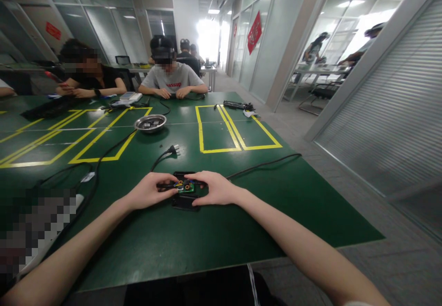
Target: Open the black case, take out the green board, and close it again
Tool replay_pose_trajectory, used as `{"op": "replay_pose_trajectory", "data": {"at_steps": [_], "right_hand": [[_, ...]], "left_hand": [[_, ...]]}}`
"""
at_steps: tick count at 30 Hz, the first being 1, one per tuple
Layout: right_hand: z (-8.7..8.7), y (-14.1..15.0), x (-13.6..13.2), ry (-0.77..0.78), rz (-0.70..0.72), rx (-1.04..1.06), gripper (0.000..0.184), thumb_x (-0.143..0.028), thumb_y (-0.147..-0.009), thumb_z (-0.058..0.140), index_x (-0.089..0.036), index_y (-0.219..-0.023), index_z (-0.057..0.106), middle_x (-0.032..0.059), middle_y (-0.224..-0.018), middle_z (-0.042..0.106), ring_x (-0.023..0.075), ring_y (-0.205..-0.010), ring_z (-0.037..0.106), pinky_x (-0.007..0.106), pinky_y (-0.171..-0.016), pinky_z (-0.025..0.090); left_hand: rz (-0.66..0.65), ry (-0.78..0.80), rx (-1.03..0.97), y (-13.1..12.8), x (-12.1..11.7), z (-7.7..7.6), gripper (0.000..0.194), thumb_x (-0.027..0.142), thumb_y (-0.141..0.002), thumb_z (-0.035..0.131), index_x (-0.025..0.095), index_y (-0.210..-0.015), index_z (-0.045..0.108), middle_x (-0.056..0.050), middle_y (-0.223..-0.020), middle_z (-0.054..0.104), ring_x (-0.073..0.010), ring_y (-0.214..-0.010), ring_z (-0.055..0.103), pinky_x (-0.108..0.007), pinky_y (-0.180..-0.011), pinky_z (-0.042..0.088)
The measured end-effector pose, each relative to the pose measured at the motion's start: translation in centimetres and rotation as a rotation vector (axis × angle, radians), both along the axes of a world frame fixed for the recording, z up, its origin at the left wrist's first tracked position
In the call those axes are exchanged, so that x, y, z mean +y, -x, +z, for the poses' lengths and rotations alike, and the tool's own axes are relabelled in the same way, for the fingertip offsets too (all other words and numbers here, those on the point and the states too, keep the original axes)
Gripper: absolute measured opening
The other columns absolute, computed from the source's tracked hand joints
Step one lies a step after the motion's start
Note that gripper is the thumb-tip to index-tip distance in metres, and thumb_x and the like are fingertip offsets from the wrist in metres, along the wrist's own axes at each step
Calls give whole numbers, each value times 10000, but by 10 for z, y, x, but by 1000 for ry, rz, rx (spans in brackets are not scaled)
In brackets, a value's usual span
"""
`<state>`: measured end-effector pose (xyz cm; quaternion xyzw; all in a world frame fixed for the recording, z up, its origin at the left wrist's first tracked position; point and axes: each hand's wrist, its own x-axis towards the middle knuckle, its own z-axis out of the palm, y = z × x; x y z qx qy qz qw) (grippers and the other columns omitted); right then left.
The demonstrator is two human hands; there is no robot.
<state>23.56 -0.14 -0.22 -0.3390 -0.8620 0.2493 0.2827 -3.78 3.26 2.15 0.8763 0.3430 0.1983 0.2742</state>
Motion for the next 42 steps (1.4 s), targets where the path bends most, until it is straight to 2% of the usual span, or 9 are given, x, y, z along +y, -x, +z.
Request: {"op": "replay_pose_trajectory", "data": {"at_steps": [4,8,14,23,28,31,34,37,42], "right_hand": [[1,-1,1,-41,2,-27,727,-362,-810,867,-243,-1473,593,123,-1304,722,279,-1149,678,439,-1003,544],[0,2,1,-109,-9,-44,625,-328,-847,829,-214,-1429,630,139,-1300,713,278,-1175,650,455,-1018,548],[-2,2,2,-122,18,-15,562,-331,-832,841,-184,-1350,678,155,-1295,701,285,-1185,652,473,-1033,549],[-2,6,1,-140,-56,-43,489,-344,-907,775,-227,-1368,663,131,-1318,696,276,-1197,652,467,-1038,551],[-1,3,0,-128,-101,-20,459,-358,-956,706,-188,-1375,630,155,-1387,632,270,-1235,642,433,-1057,531],[0,-1,2,-114,-158,-39,325,-298,-963,669,-172,-1262,655,117,-1171,709,215,-965,694,352,-867,569],[2,-5,3,-100,-204,-41,120,-263,-947,662,-191,-1039,689,39,-883,717,164,-732,643,278,-691,513],[6,-8,0,-115,-196,48,98,-265,-947,643,-185,-922,694,26,-799,700,142,-667,601,252,-627,467],[11,-8,-11,-109,-79,119,128,-271,-927,656,-171,-904,734,25,-738,696,121,-580,549,238,-557,441]], "left_hand": [[-21,-13,23,-1,0,1,276,400,-893,673,179,-1027,771,1,-697,704,-145,-603,608,-220,-569,437],[-47,-24,54,-1,0,-2,263,421,-897,664,190,-968,769,-14,-754,735,-146,-613,620,-222,-576,427],[2,-67,101,2,3,-6,250,418,-886,672,213,-999,758,21,-663,670,-152,-582,586,-226,-560,401],[23,-17,73,4,9,-9,288,439,-892,686,192,-1015,771,-20,-798,733,-164,-670,624,-239,-623,429],[35,162,-19,6,9,-6,318,434,-869,672,146,-979,751,23,-648,604,-140,-595,533,-234,-567,388],[41,323,-99,6,10,-3,291,423,-834,682,140,-893,712,11,-677,625,-138,-618,543,-236,-581,408],[61,429,-158,7,11,1,293,430,-794,717,143,-851,693,2,-703,649,-137,-644,567,-240,-606,432],[60,501,-201,9,11,6,301,424,-765,757,145,-856,691,13,-687,648,-117,-615,557,-231,-595,438],[-53,700,-124,12,8,12,338,420,-731,821,138,-861,687,15,-616,660,-86,-480,503,-206,-483,402]]}}
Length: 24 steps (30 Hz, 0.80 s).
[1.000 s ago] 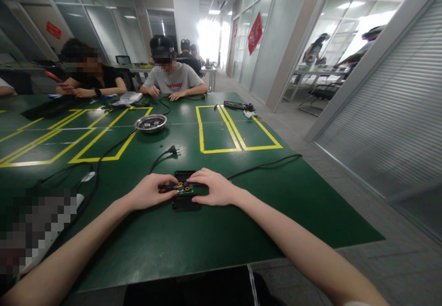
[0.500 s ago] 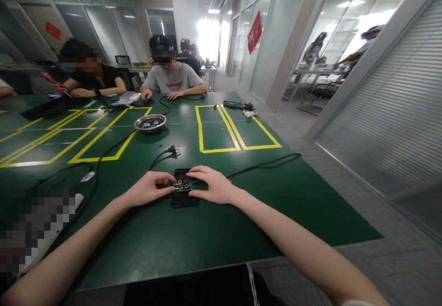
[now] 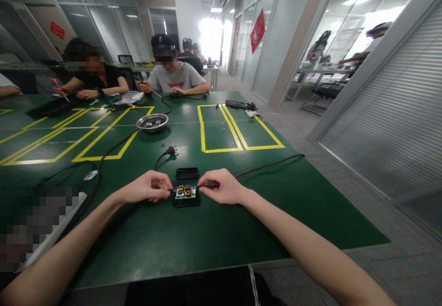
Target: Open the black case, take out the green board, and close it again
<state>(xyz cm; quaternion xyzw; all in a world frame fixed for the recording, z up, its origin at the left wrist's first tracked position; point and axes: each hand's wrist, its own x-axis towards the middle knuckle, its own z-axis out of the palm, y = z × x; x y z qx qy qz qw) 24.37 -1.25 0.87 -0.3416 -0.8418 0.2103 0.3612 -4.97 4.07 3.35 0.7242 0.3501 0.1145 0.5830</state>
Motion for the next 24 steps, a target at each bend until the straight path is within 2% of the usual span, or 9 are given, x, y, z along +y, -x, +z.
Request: {"op": "replay_pose_trajectory", "data": {"at_steps": [4,12,15,19,22,24], "right_hand": [[-3,0,-2,13,75,-48,118,-243,-905,661,-166,-895,749,29,-732,705,118,-576,574,225,-558,452],[-4,1,0,-5,110,-114,76,-204,-879,680,-173,-883,749,34,-755,724,127,-615,622,220,-577,455],[-3,3,-3,-24,108,-141,85,-206,-891,670,-175,-890,749,36,-760,730,127,-608,617,222,-570,447],[-1,4,-6,-17,97,-169,91,-207,-894,660,-176,-894,745,35,-777,738,123,-601,608,223,-565,430],[0,5,-6,0,88,-187,71,-193,-873,664,-175,-882,732,27,-779,735,119,-604,606,218,-569,415],[1,6,-6,-3,80,-216,55,-176,-862,664,-176,-874,718,16,-772,727,114,-600,595,218,-575,400]], "left_hand": [[-33,34,25,-1,-3,1,349,423,-738,840,128,-873,712,23,-591,645,-85,-476,516,-197,-477,413],[-70,21,73,-1,-5,-1,350,407,-753,822,132,-958,752,15,-604,673,-108,-518,595,-205,-525,473],[-63,-3,95,-1,-7,-1,316,396,-757,806,128,-916,754,15,-584,662,-107,-506,589,-197,-511,462],[-87,-15,136,0,-8,1,325,397,-787,786,129,-969,763,22,-564,649,-104,-485,577,-190,-486,440],[-74,-6,130,0,-10,3,361,415,-777,799,137,-1003,754,24,-609,662,-103,-481,584,-188,-463,419],[-63,-2,137,-1,-11,3,345,425,-776,794,137,-959,741,18,-631,670,-102,-469,585,-185,-441,393]]}}
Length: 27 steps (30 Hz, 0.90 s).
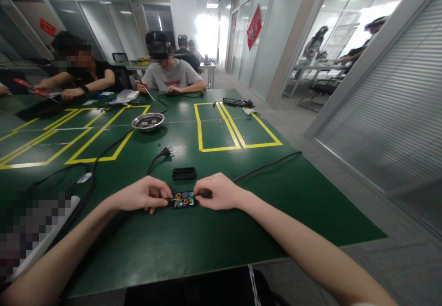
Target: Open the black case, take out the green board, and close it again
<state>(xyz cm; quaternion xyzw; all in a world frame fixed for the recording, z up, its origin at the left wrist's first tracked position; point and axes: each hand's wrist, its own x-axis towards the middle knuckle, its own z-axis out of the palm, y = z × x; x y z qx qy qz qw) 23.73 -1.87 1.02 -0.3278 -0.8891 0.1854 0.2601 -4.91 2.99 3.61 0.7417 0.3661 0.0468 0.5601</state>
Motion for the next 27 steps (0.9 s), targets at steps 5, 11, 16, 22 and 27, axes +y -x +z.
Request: {"op": "replay_pose_trajectory", "data": {"at_steps": [5,11,16,22,27], "right_hand": [[3,2,-3,10,-34,-73,41,-159,-868,656,-187,-883,682,-2,-750,702,116,-596,582,223,-590,378],[4,5,-7,-89,1,-176,60,-168,-888,619,-199,-838,625,8,-755,693,142,-621,592,258,-578,331],[4,7,-3,-252,-34,-330,121,-198,-976,559,-196,-883,636,36,-788,682,160,-627,570,297,-615,330],[1,4,7,-259,-18,-295,83,-131,-949,586,-172,-968,656,85,-929,706,206,-843,629,320,-770,434],[4,-2,9,-109,-41,-230,100,-131,-968,605,-176,-961,694,68,-939,690,189,-846,641,286,-738,462]], "left_hand": [[12,-11,1,0,-1,-2,312,426,-790,774,140,-906,724,24,-589,650,-102,-456,579,-176,-431,360],[-19,-21,-7,2,0,-3,343,438,-821,747,135,-981,759,-23,-715,712,-120,-526,616,-202,-490,422],[-33,-472,-10,4,3,-3,207,361,-858,720,169,-835,795,-40,-803,693,-153,-740,608,-236,-682,471],[-14,-575,-63,2,7,-7,230,373,-914,668,179,-890,790,-44,-955,623,-131,-729,549,-228,-636,425],[-85,-660,-29,0,4,-4,282,333,-965,577,168,-785,718,-41,-859,615,-146,-727,572,-242,-668,437]]}}
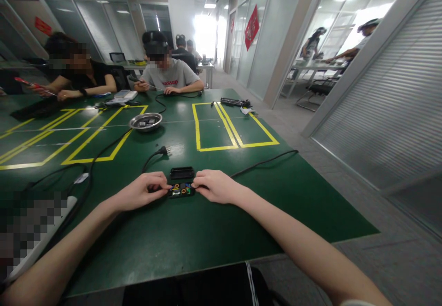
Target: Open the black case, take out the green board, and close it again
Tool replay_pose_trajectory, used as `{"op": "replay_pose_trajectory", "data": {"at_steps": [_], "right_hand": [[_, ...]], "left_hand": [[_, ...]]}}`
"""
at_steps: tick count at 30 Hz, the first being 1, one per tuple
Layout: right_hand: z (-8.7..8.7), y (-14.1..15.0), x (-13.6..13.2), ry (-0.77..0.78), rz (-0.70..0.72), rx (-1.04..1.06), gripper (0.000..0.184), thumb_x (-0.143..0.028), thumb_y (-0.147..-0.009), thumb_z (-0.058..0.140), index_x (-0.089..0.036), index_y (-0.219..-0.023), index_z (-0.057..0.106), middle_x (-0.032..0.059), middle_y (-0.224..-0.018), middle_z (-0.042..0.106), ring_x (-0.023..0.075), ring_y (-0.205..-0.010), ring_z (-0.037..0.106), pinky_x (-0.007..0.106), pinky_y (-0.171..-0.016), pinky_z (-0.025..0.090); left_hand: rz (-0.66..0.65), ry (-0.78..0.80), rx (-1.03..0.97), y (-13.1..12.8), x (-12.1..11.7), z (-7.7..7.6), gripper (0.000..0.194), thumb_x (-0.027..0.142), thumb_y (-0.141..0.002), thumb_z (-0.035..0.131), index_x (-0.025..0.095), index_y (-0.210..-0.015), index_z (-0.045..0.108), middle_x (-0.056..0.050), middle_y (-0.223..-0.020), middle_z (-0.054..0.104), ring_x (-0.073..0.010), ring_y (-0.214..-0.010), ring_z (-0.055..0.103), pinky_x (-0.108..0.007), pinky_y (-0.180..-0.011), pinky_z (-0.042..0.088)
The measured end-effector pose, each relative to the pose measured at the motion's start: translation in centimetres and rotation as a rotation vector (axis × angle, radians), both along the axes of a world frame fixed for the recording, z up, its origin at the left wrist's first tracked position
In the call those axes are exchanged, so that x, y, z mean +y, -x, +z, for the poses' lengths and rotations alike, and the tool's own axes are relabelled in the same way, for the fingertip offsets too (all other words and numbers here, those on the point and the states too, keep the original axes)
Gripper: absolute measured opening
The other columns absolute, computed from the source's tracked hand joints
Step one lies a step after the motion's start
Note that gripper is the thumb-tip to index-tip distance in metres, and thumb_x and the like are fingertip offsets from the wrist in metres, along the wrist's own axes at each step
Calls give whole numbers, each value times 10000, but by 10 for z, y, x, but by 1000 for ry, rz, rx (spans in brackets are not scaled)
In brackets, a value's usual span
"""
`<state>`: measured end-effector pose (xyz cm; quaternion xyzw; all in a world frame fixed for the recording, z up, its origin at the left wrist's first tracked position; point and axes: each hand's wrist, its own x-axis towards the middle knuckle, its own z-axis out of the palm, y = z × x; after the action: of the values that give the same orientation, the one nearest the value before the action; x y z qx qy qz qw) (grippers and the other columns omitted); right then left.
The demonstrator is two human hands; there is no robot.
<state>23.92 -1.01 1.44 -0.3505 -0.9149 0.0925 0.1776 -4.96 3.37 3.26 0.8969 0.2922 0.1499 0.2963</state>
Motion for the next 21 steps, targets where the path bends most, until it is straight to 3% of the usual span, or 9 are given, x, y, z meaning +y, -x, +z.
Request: {"op": "replay_pose_trajectory", "data": {"at_steps": [4,7,10,12,14,17,21], "right_hand": [[0,-1,-1,-3,3,39,106,-147,-955,618,-181,-924,714,72,-956,687,193,-842,643,311,-758,484],[-9,3,3,-65,-54,173,106,-175,-928,639,-186,-966,737,104,-1085,693,233,-985,652,374,-878,511],[-23,9,12,-64,-278,252,317,-250,-964,617,-199,-1265,702,157,-1324,647,298,-1214,591,481,-1011,494],[-30,13,18,-27,-362,213,378,-276,-984,605,-207,-1350,665,169,-1412,622,325,-1292,539,556,-1062,455],[-33,15,22,22,-365,220,308,-269,-971,637,-195,-1261,710,159,-1355,670,319,-1262,554,564,-1062,451],[-31,16,23,139,-337,371,221,-227,-920,694,-170,-1130,731,117,-1117,751,248,-1031,646,460,-949,529],[-28,16,20,362,-300,641,266,-213,-886,686,-169,-1148,708,61,-996,756,162,-813,683,334,-793,576]], "left_hand": [[-3,-179,51,-3,-6,2,190,252,-913,585,185,-813,733,-63,-947,655,-178,-808,622,-271,-752,487],[48,-232,-39,-7,-7,-4,186,250,-903,594,186,-897,769,-90,-1016,683,-217,-908,655,-315,-852,521],[216,-187,-158,-13,-1,-17,364,255,-993,477,196,-1258,721,-107,-1129,714,-239,-1026,658,-373,-985,521],[302,-172,-154,-15,3,-24,451,285,-969,542,212,-1404,637,-108,-1227,712,-277,-1155,621,-455,-1093,474],[314,-117,-151,-17,6,-27,494,302,-927,618,204,-1411,633,-115,-1227,726,-295,-1168,617,-484,-1090,482],[329,74,-230,-17,6,-27,596,314,-870,696,212,-1448,589,-96,-1224,727,-235,-984,679,-408,-929,576],[353,318,-387,-16,5,-24,676,327,-789,781,185,-1423,592,-84,-1179,741,-189,-846,718,-373,-837,616]]}}
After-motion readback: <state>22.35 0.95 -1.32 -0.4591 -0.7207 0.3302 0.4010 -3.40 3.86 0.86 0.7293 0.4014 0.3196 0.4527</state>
